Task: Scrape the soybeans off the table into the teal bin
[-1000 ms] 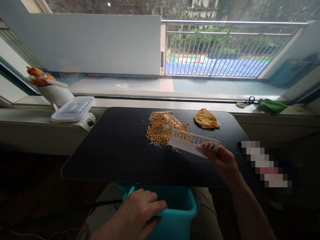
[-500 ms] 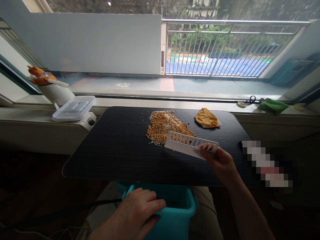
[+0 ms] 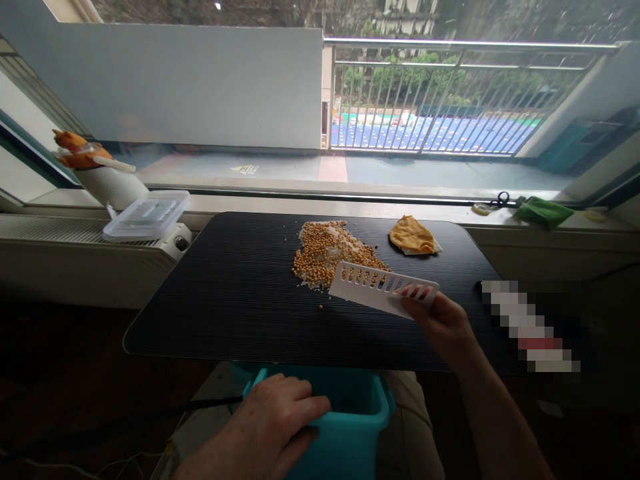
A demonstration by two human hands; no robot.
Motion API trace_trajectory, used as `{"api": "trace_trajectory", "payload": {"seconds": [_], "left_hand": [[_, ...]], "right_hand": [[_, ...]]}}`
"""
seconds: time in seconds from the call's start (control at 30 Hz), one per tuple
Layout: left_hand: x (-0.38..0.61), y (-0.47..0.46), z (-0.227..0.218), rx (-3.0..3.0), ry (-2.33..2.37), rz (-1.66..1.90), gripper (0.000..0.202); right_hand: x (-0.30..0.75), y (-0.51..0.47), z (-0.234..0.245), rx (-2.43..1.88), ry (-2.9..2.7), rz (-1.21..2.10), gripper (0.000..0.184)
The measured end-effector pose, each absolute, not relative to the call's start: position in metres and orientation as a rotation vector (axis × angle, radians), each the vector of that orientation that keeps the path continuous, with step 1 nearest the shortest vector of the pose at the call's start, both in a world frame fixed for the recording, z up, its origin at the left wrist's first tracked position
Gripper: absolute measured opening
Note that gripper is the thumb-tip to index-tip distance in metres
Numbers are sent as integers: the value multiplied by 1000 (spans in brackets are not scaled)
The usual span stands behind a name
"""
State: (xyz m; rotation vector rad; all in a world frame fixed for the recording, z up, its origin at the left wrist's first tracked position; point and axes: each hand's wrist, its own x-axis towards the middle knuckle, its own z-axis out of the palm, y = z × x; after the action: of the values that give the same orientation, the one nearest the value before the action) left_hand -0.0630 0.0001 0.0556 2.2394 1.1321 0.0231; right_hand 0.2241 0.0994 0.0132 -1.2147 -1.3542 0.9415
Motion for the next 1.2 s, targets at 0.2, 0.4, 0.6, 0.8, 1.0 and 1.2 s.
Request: {"api": "trace_trajectory", "payload": {"seconds": [0.2,0.4,0.6,0.8,1.0,1.2], "left_hand": [[-70,-3,58,2236,1147,22,30],[-84,-8,48,2279,1180,127,36],[-75,-6,50,2257,1149,48,32],[-65,-2,56,2232,1118,-23,29],[-63,1,56,2208,1128,-69,27],[-64,1,56,2187,1132,-57,26]], "right_hand": [[204,93,5,-1190,-1410,1097,22],[215,69,15,-1158,-1531,1374,21],[234,81,15,-1296,-1172,844,20],[237,95,11,-1312,-1185,787,21],[239,96,3,-1305,-1243,816,18],[238,93,11,-1285,-1206,881,24]]}}
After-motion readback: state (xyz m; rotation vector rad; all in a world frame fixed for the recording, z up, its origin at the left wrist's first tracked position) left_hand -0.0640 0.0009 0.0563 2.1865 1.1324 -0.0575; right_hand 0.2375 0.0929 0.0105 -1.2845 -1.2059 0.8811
